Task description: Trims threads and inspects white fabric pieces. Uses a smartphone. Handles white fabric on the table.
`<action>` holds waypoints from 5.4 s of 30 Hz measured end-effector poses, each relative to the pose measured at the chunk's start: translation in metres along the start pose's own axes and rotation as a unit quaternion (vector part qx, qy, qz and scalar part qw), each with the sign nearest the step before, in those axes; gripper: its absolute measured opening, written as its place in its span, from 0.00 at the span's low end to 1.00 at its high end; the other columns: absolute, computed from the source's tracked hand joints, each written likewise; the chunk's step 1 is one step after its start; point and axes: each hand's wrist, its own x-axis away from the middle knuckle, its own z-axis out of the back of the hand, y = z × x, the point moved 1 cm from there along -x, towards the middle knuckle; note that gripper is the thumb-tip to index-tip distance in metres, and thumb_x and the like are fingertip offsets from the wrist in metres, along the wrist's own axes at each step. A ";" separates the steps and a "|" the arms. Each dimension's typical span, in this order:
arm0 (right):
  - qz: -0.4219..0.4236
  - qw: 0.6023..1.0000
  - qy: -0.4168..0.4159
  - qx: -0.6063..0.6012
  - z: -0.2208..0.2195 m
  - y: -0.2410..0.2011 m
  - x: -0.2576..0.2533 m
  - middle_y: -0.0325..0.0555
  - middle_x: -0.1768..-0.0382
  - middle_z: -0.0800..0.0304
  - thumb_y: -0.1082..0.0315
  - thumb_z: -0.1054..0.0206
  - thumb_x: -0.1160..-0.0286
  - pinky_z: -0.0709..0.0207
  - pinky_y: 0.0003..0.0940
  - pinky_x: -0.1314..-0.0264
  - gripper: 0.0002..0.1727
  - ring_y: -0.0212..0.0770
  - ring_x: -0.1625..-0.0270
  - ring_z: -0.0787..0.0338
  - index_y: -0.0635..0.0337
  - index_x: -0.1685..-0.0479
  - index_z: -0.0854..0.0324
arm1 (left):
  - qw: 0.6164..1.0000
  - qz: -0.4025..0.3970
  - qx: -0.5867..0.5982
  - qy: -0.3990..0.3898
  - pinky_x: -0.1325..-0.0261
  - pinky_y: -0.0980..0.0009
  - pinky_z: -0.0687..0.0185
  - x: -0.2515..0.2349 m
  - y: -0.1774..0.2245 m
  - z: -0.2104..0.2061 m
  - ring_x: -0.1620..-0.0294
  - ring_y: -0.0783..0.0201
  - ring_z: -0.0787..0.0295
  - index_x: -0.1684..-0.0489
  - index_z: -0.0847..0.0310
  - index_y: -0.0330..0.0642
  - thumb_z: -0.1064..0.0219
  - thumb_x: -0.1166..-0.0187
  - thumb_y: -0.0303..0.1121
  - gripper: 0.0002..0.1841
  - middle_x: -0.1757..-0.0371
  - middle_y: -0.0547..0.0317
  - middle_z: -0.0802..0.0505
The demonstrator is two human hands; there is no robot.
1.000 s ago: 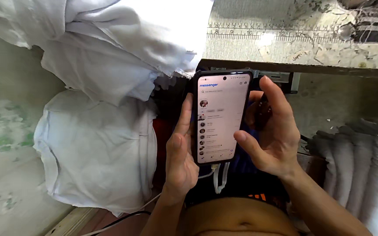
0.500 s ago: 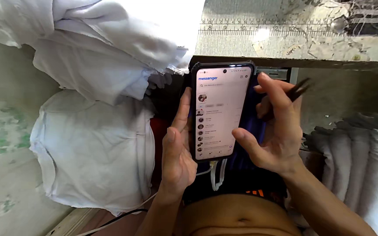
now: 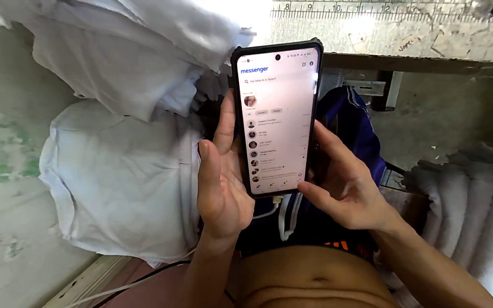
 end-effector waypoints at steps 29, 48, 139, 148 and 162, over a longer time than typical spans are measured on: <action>0.005 0.997 0.033 0.063 0.004 0.001 -0.004 0.44 0.42 0.18 0.59 0.33 0.21 0.20 0.16 0.54 0.44 0.22 0.56 0.19 0.60 0.07 0.50 | 1.000 0.020 0.009 0.007 0.19 0.50 0.27 0.000 -0.003 0.003 0.16 0.56 0.29 0.02 0.62 0.62 0.53 0.14 0.62 0.41 0.12 0.56 0.30; 0.068 0.890 0.075 0.444 0.006 -0.025 -0.035 0.55 0.48 0.19 0.40 0.32 0.23 0.37 0.27 0.76 0.40 0.38 0.65 0.21 0.48 0.12 0.30 | 0.996 -0.026 -0.085 -0.005 0.15 0.57 0.31 0.005 -0.011 0.007 0.15 0.60 0.30 0.03 0.54 0.48 0.55 0.12 0.61 0.40 0.11 0.56 0.31; -0.061 0.996 0.071 -0.007 0.025 0.028 -0.019 0.31 0.35 0.16 0.45 0.34 0.21 0.23 0.19 0.65 0.34 0.24 0.60 0.16 0.44 0.17 0.33 | 0.985 0.082 -0.003 0.151 0.25 0.49 0.20 0.065 0.046 0.121 0.22 0.53 0.19 0.07 0.43 0.59 0.62 0.18 0.69 0.41 0.20 0.52 0.18; -0.050 0.998 -0.027 0.000 0.021 0.031 -0.037 0.27 0.34 0.16 0.50 0.31 0.21 0.21 0.18 0.63 0.32 0.23 0.59 0.15 0.47 0.19 0.32 | 0.832 0.126 -0.261 0.473 0.27 0.51 0.21 0.148 0.091 0.247 0.27 0.59 0.16 0.13 0.34 0.52 0.74 0.11 0.65 0.39 0.25 0.55 0.14; -0.022 0.982 -0.041 0.182 0.016 0.016 -0.040 0.46 0.36 0.15 0.65 0.38 0.17 0.25 0.14 0.58 0.36 0.17 0.58 0.20 0.73 0.13 0.45 | 0.612 0.015 -0.645 0.458 0.29 0.39 0.22 0.146 0.136 0.223 0.33 0.42 0.12 0.27 0.21 0.34 0.55 0.06 0.51 0.30 0.33 0.37 0.11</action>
